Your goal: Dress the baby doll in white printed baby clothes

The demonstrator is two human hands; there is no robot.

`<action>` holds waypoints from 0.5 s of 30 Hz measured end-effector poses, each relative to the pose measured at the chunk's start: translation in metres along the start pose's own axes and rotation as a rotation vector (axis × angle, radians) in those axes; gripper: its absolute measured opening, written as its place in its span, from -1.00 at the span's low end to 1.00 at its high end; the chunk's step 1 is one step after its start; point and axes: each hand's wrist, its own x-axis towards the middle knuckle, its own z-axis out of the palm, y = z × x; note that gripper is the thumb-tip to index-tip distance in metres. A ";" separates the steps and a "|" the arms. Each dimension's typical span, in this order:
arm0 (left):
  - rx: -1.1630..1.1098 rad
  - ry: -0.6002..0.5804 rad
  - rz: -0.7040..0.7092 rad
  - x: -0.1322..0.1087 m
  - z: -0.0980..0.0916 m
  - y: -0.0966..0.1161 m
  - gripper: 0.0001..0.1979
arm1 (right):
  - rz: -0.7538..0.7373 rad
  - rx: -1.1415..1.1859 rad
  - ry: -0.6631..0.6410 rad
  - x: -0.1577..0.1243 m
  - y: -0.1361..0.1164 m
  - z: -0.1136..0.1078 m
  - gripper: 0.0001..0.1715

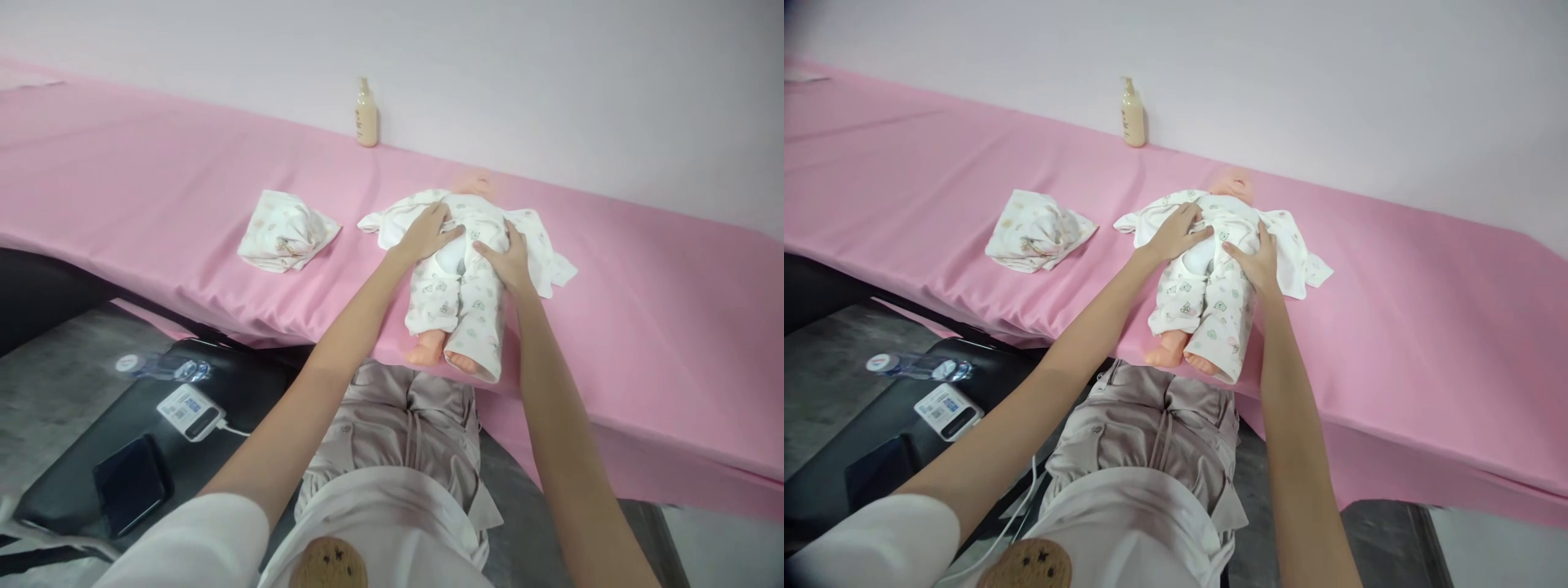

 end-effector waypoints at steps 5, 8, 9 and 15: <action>0.081 0.028 0.025 0.000 -0.003 0.005 -0.86 | 0.043 0.032 -0.012 -0.003 -0.004 -0.002 0.03; 0.141 0.008 0.049 0.000 -0.005 0.011 -0.83 | 0.058 0.033 -0.009 -0.004 -0.006 -0.003 -0.19; 0.159 -0.005 0.045 0.000 -0.005 0.013 -0.77 | 0.058 0.006 0.005 -0.004 -0.008 -0.004 -0.29; 0.348 -0.131 0.024 -0.014 -0.010 0.034 -0.62 | 0.039 -0.281 -0.032 -0.015 -0.021 -0.004 -0.66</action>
